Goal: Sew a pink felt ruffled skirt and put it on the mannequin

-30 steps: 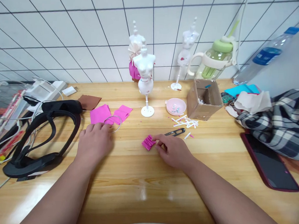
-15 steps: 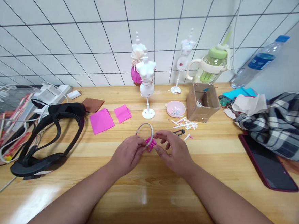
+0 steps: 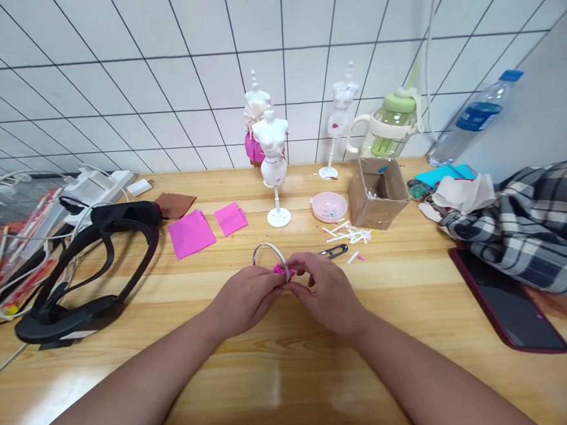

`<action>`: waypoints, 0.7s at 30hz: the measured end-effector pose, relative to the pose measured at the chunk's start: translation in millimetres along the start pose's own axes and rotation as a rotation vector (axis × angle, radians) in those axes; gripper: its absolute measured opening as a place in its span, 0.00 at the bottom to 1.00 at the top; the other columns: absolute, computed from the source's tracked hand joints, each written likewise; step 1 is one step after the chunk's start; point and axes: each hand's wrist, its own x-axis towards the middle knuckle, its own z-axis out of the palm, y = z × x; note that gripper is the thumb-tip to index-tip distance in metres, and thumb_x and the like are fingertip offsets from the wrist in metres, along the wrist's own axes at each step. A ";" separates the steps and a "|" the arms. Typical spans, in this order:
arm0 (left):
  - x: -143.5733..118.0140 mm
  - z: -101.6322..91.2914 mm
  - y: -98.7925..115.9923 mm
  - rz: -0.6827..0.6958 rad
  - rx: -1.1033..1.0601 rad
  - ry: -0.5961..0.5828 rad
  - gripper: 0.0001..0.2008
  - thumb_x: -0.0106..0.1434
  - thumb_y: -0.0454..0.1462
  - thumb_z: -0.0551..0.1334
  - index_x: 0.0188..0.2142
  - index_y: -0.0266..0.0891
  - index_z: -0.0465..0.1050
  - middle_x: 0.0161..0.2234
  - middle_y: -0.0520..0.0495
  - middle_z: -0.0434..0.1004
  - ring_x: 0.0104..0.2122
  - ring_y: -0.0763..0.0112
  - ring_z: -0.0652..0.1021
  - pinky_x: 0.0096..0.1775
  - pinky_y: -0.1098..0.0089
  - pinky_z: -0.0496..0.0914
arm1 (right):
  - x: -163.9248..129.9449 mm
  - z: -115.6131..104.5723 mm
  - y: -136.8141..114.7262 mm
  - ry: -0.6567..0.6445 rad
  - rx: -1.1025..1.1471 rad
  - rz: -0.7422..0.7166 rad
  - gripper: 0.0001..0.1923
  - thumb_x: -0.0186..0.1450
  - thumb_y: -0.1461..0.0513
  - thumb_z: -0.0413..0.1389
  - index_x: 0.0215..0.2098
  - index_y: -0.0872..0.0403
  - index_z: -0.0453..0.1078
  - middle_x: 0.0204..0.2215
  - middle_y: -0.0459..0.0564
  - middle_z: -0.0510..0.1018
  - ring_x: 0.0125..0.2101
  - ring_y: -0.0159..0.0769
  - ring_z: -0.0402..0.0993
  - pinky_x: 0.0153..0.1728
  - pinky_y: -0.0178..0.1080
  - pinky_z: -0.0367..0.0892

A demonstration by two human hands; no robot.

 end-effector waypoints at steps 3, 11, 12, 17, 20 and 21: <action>-2.1 2.0 -4.1 0.026 0.023 -0.021 0.12 0.68 0.32 0.54 0.51 0.38 0.66 0.37 0.44 0.79 0.35 0.66 0.78 0.37 0.67 0.70 | 0.2 0.2 0.0 -0.042 -0.004 0.011 0.14 0.62 0.67 0.60 0.45 0.50 0.68 0.39 0.46 0.78 0.38 0.36 0.73 0.37 0.37 0.66; -3.0 2.6 -6.4 0.015 0.066 -0.099 0.11 0.68 0.32 0.54 0.49 0.40 0.67 0.38 0.45 0.79 0.38 0.65 0.78 0.38 0.66 0.69 | 0.9 0.4 1.2 -0.051 -0.086 -0.012 0.08 0.61 0.67 0.60 0.35 0.52 0.65 0.31 0.44 0.75 0.32 0.34 0.70 0.32 0.34 0.61; -3.3 2.1 -6.6 0.013 0.062 -0.101 0.11 0.69 0.32 0.53 0.50 0.40 0.66 0.38 0.45 0.79 0.37 0.65 0.78 0.38 0.66 0.69 | 0.7 1.2 1.6 -0.050 -0.101 -0.010 0.08 0.61 0.67 0.60 0.33 0.52 0.64 0.29 0.43 0.74 0.31 0.33 0.69 0.31 0.34 0.60; -5.7 0.0 -9.3 0.027 0.046 -0.073 0.15 0.69 0.31 0.52 0.54 0.40 0.64 0.35 0.47 0.77 0.34 0.67 0.76 0.36 0.68 0.67 | 0.3 3.6 2.1 0.028 -0.007 -0.013 0.17 0.61 0.63 0.62 0.48 0.50 0.64 0.41 0.46 0.77 0.32 0.32 0.72 0.32 0.35 0.63; -6.5 0.4 -10.7 0.021 0.056 -0.078 0.16 0.69 0.32 0.52 0.55 0.41 0.63 0.35 0.47 0.77 0.35 0.66 0.76 0.37 0.68 0.67 | 1.0 3.3 1.9 0.045 0.006 -0.091 0.18 0.63 0.63 0.61 0.50 0.50 0.64 0.46 0.48 0.76 0.34 0.33 0.72 0.34 0.35 0.65; -6.7 0.6 -10.9 0.016 0.058 -0.086 0.16 0.69 0.32 0.52 0.55 0.41 0.63 0.35 0.47 0.77 0.35 0.66 0.76 0.37 0.67 0.67 | 1.3 3.2 2.0 0.040 -0.002 -0.108 0.16 0.63 0.63 0.60 0.49 0.50 0.65 0.45 0.48 0.76 0.34 0.33 0.72 0.34 0.36 0.65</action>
